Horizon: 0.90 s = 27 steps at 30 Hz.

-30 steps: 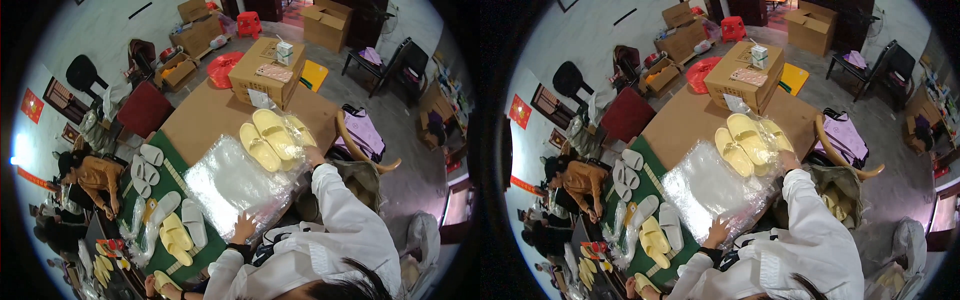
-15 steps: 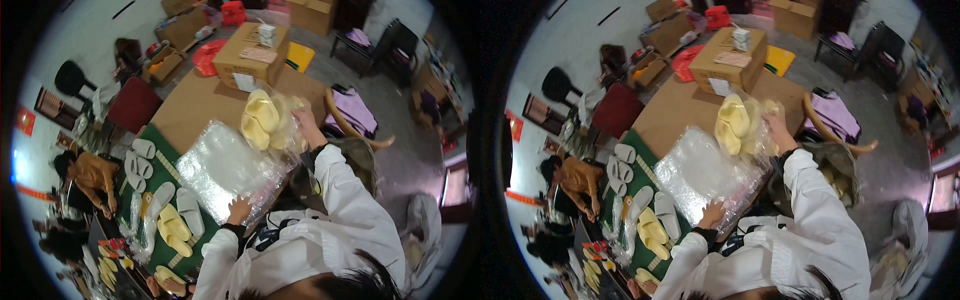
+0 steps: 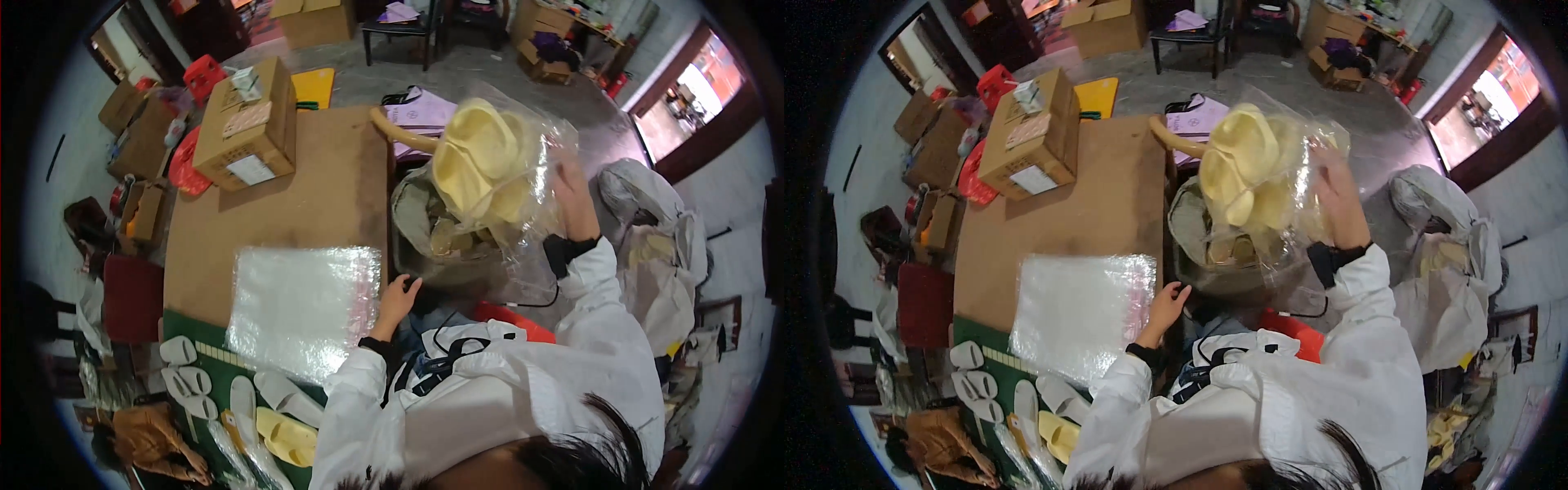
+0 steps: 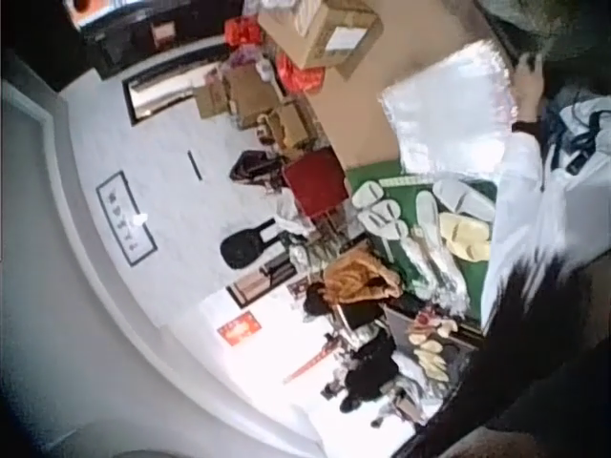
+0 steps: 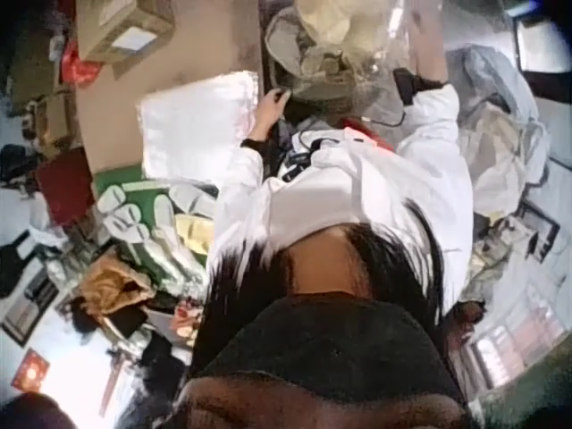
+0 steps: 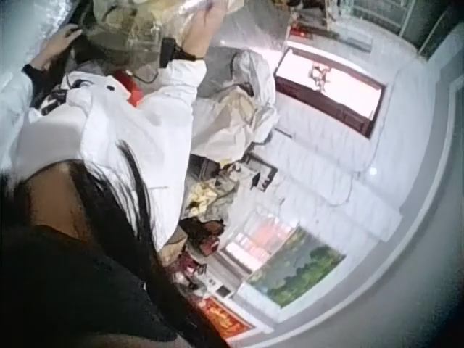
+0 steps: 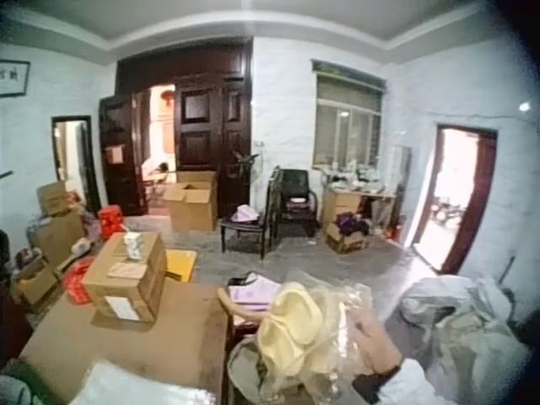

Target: Packing yellow and grey sandals into plastic bags and placing them into a larger transport sack in a manufacturing facility.

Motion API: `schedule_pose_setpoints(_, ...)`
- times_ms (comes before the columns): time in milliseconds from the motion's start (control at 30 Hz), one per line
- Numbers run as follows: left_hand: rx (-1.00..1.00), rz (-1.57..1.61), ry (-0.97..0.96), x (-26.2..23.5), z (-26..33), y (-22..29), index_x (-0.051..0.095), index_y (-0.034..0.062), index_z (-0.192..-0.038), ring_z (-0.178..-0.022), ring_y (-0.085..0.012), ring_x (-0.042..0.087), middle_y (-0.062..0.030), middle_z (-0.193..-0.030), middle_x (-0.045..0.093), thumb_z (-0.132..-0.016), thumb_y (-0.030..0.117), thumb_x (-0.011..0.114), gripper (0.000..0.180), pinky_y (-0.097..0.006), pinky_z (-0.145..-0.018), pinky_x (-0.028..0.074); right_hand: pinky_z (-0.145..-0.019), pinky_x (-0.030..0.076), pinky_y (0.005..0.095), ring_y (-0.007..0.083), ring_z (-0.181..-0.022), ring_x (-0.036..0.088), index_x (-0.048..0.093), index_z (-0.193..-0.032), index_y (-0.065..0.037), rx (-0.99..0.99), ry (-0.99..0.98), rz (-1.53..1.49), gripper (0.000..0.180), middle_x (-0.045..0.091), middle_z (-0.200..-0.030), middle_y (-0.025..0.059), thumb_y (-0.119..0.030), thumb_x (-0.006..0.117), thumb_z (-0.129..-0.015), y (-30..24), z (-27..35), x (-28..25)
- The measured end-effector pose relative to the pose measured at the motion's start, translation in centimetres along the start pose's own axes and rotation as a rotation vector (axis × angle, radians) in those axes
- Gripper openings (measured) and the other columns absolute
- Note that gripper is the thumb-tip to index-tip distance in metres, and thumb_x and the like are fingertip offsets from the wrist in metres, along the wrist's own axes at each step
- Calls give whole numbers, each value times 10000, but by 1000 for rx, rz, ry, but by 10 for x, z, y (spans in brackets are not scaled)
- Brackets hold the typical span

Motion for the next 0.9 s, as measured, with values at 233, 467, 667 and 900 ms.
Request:
schedule_pose_setpoints(233,-695,718,-440,43,-69,32,285,82,-1285,-931,-301,527,-138,-1080,476,-748,601,554,794,-459,-749,460,-674,503,258,158,-803,590,552,-1000,-37,583,300,-254,186,601,-909,49,-97,585,-828,43,29,-114)
schedule_pose_setpoints(467,-643,733,-232,68,-89,14,470,6,-959,-605,-208,565,-97,-782,518,-822,111,537,186,-343,-502,527,-649,493,288,166,-714,579,581,-892,-61,707,456,-433,115,598,-795,32,-81,620,-786,129,52,-122)
schedule_pose_setpoints(667,-314,720,-118,46,-60,47,415,9,-1038,-771,-209,587,-91,-905,516,-817,-67,477,242,-301,-593,565,-602,464,273,156,-662,551,569,-877,-93,753,495,-727,135,583,-786,17,-148,643,-778,232,52,-89)
schedule_pose_setpoints(900,-394,948,-61,20,-47,29,447,1,-1069,-866,-219,582,-103,-1000,540,-806,-73,515,281,-351,-711,558,-558,452,307,215,-665,551,526,-1091,-121,953,761,-596,275,587,-878,28,-149,565,-820,331,105,-17)
Point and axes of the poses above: each hand's wrist, its own z-axis away from the middle knuckle, its own x-axis out of the palm, y = z × x, the point moved 2 cm from there along -z, towards the middle knuckle
